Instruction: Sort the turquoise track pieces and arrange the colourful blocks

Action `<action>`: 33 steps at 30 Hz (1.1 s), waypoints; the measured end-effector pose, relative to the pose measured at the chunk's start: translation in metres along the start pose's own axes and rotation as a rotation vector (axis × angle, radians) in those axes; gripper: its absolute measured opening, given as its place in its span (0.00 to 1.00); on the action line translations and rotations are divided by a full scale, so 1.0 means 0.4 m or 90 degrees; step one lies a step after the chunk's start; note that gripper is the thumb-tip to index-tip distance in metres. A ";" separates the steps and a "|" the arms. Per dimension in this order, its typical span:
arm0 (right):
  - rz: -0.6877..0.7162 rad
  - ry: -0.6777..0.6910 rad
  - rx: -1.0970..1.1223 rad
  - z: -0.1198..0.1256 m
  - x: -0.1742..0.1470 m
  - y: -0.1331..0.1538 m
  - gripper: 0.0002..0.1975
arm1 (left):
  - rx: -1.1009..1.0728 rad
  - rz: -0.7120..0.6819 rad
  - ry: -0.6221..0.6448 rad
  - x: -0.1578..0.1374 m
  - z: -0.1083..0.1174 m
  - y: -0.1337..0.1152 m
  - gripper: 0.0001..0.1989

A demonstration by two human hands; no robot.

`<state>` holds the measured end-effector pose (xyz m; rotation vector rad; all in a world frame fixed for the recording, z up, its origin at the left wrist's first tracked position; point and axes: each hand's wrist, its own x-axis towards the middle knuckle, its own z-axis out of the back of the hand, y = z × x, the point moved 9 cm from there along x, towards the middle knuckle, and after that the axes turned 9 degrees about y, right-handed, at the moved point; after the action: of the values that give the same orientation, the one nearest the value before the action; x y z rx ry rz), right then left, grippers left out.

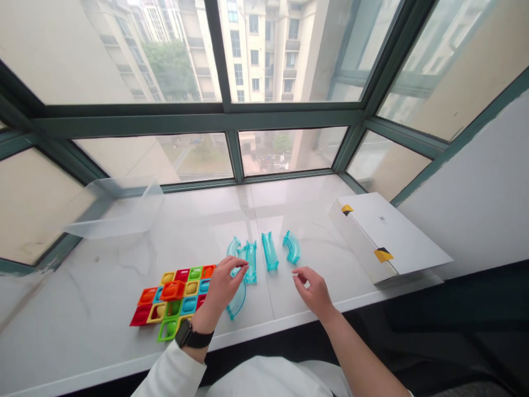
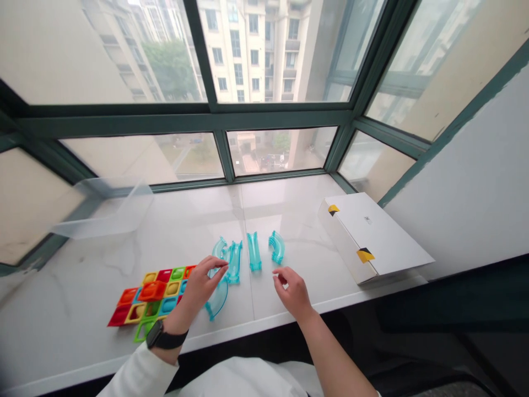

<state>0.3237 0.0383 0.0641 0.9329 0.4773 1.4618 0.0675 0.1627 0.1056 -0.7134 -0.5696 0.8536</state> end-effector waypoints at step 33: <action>-0.007 0.325 -0.005 -0.401 -0.029 0.171 0.11 | 0.130 0.130 0.103 -0.275 -0.045 0.124 0.15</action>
<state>0.1554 0.0562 0.0202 0.5402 0.8458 1.6903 -0.0025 0.0888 0.0387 -0.6524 -0.2625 1.0167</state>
